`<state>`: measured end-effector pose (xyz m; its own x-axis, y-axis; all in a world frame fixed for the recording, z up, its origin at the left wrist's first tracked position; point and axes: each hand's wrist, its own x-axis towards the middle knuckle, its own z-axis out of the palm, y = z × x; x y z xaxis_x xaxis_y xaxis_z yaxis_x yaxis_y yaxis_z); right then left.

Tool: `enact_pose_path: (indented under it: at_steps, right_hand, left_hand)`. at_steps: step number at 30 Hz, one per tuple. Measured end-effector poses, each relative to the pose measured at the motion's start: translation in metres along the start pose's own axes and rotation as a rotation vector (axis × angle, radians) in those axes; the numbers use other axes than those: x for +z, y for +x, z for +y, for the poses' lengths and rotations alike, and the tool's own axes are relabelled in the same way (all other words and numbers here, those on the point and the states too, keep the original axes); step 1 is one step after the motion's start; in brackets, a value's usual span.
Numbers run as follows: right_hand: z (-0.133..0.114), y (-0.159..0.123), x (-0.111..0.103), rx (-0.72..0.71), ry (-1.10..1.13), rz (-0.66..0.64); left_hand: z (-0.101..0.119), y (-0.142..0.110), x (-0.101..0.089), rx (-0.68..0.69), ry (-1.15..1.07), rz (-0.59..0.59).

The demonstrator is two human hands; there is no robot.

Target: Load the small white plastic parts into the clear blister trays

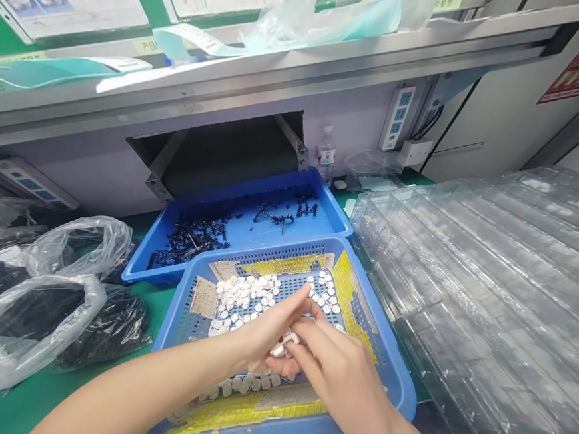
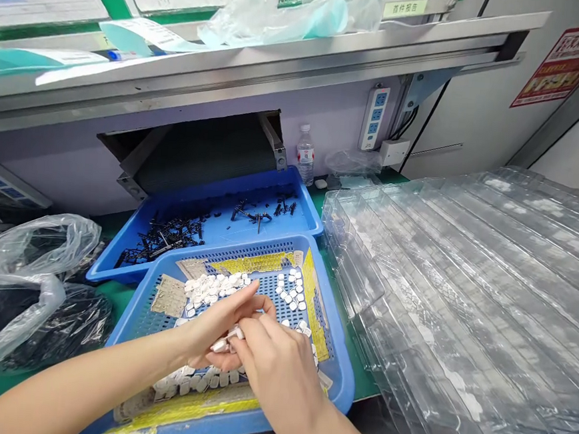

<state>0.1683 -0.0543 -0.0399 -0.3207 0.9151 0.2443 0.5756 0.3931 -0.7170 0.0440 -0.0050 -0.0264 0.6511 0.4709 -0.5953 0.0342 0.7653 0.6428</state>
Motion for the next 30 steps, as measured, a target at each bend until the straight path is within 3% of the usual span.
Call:
enact_pose_path:
  at_steps: [7, 14, 21, 26, 30]
  right_hand:
    - [0.004, -0.003, 0.0, -0.209, -0.037, -0.063]
    - [0.008, 0.001, -0.004, -0.054, -0.087, -0.109]
    - [0.016, 0.0, -0.014, 0.085, -0.024, -0.117]
    - [0.018, -0.001, -0.018, 0.226, 0.144, -0.097]
    - [0.019, -0.001, -0.016, 0.244, 0.03, -0.091]
  left_hand:
    - [-0.003, 0.003, -0.004, -0.133, -0.035, -0.049]
    - [-0.004, 0.009, -0.008, -0.136, -0.013, -0.062]
    - [0.005, 0.002, -0.002, -0.13, 0.216, -0.049]
    - [0.01, -0.003, 0.001, -0.049, 0.311, -0.052]
    - [0.008, -0.004, 0.0, 0.078, 0.374, -0.055]
